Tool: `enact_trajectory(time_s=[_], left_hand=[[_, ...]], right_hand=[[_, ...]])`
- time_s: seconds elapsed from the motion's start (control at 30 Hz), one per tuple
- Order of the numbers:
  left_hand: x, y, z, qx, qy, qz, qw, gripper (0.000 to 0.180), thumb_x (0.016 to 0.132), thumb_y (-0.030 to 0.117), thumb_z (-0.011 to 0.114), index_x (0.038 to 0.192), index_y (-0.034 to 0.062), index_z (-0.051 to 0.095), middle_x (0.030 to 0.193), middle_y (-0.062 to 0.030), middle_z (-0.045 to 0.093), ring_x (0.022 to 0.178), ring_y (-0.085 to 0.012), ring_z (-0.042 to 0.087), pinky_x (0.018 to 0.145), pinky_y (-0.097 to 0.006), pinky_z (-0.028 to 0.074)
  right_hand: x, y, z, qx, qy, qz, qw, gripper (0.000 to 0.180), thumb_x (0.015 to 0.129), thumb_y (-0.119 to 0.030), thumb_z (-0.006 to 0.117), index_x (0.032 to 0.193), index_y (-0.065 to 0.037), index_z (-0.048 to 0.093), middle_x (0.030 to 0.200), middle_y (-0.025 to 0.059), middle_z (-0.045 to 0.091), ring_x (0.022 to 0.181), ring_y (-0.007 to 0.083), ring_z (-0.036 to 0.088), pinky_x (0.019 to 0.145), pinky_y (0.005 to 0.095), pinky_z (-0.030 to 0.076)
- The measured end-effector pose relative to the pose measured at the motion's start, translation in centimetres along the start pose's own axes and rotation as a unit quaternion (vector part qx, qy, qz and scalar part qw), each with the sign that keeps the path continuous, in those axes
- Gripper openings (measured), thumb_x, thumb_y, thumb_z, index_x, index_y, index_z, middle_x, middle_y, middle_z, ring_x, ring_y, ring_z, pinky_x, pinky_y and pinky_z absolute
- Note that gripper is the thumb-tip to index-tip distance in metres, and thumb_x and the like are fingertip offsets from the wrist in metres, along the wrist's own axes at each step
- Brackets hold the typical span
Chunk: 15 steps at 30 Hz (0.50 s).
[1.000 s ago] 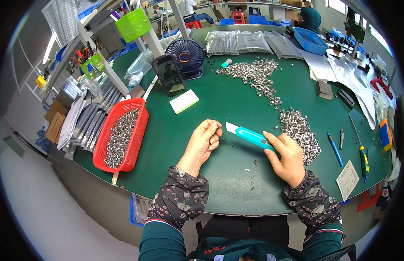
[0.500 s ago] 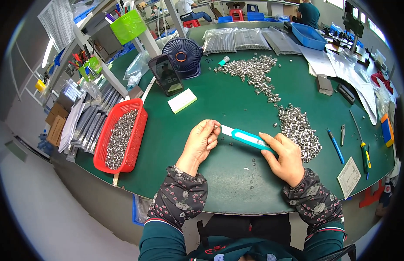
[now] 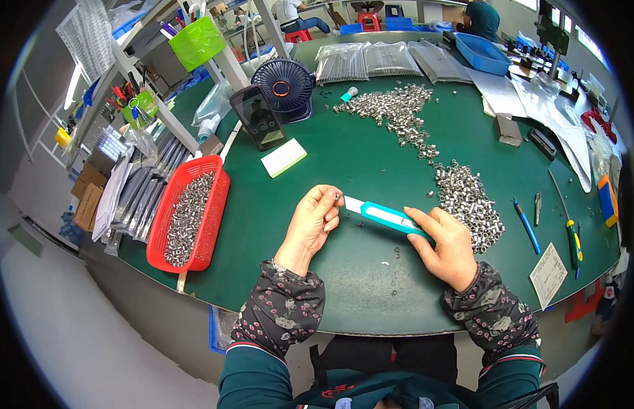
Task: The person is manually cleaning or deburring small metal hardware components using a utility knife at an industrial workbench.
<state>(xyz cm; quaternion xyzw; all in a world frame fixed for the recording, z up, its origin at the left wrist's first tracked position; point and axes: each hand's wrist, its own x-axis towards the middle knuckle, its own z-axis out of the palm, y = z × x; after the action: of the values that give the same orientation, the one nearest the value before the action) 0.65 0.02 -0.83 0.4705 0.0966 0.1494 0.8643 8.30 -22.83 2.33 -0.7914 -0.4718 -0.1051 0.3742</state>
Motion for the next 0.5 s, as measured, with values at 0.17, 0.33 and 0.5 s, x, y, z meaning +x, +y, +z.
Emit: enact_trajectory(time_s=[0.17, 0.33, 0.5], left_hand=[[-0.1, 0.18, 0.67, 0.016, 0.015, -0.001, 1.0, 0.012, 0.083, 0.015, 0.051, 0.086, 0.0037, 0.053, 0.075, -0.001, 0.046, 0.051, -0.0043, 0.034, 0.04, -0.015, 0.028], [-0.17, 0.09, 0.62, 0.019, 0.014, 0.007, 1.0, 0.012, 0.082, 0.015, 0.052, 0.084, 0.0033, 0.053, 0.072, -0.0003, 0.045, 0.051, -0.0038, 0.034, 0.041, -0.015, 0.029], [-0.27, 0.1, 0.79, 0.054, 0.012, 0.022, 0.998, 0.012, 0.082, 0.014, 0.052, 0.083, 0.0026, 0.053, 0.069, 0.0003, 0.045, 0.05, -0.0029, 0.034, 0.04, -0.015, 0.029]], right_hand=[[-0.02, 0.13, 0.07, 0.001, -0.002, -0.001, 1.0, 0.033, 0.068, -0.013, 0.059, 0.101, -0.01, 0.055, 0.066, 0.0069, 0.044, 0.058, 0.0226, 0.048, 0.05, 0.0326, 0.039], [-0.07, 0.41, 0.14, 0.068, -0.034, 0.035, 0.997, 0.031, 0.071, -0.015, 0.058, 0.102, -0.01, 0.055, 0.066, 0.0083, 0.046, 0.057, 0.0239, 0.049, 0.051, 0.0327, 0.04], [0.08, 0.56, 0.1, 0.105, -0.057, 0.059, 0.991, 0.03, 0.072, -0.017, 0.058, 0.101, -0.011, 0.056, 0.066, 0.0091, 0.048, 0.057, 0.0243, 0.05, 0.052, 0.0324, 0.041]])
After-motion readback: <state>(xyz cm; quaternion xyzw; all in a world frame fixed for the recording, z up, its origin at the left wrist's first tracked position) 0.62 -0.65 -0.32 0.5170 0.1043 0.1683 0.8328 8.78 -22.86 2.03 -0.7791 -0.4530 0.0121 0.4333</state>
